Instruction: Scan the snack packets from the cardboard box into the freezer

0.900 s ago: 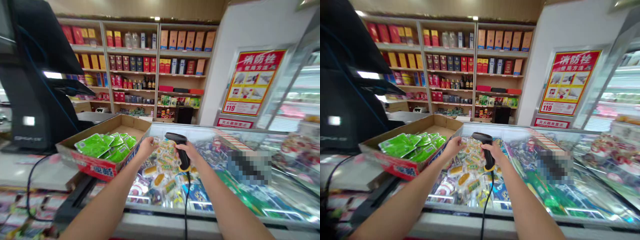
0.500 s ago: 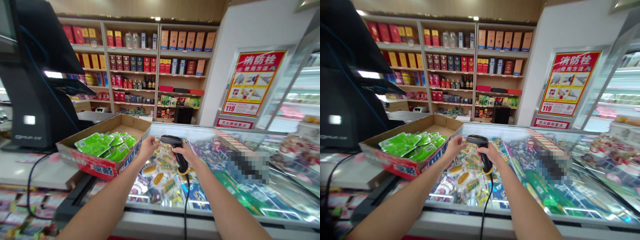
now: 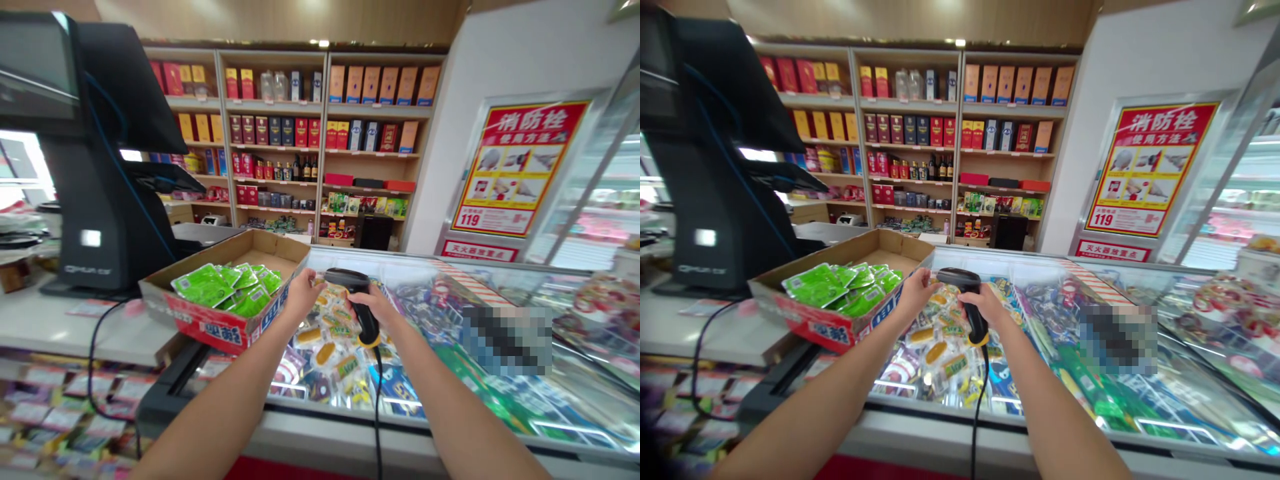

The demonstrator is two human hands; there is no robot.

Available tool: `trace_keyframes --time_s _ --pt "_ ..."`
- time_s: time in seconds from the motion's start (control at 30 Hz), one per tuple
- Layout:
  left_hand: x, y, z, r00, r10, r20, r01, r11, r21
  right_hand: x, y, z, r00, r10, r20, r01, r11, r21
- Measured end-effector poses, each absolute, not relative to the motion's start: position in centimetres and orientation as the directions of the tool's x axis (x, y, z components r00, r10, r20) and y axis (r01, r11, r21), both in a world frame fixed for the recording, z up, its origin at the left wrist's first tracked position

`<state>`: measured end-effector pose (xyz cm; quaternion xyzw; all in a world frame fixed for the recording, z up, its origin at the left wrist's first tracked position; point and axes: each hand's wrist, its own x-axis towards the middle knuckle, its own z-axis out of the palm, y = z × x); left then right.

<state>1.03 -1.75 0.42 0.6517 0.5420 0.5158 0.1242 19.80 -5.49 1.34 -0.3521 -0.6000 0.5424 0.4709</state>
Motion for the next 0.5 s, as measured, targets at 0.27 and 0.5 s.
trace_keyframes --time_s 0.27,0.5 --pt "-4.3 -4.8 6.6 -0.185 0.753 0.631 0.83 -0.224 0.51 16.0 -6.6 6.2 -0.369 0.893 0.257 -0.159 0.211 -0.964" --pt "-9.1 -4.6 7.4 -0.204 0.679 0.705 0.922 -0.109 0.372 13.4 -7.0 6.7 -0.404 0.879 0.253 -0.159 0.205 -0.966"
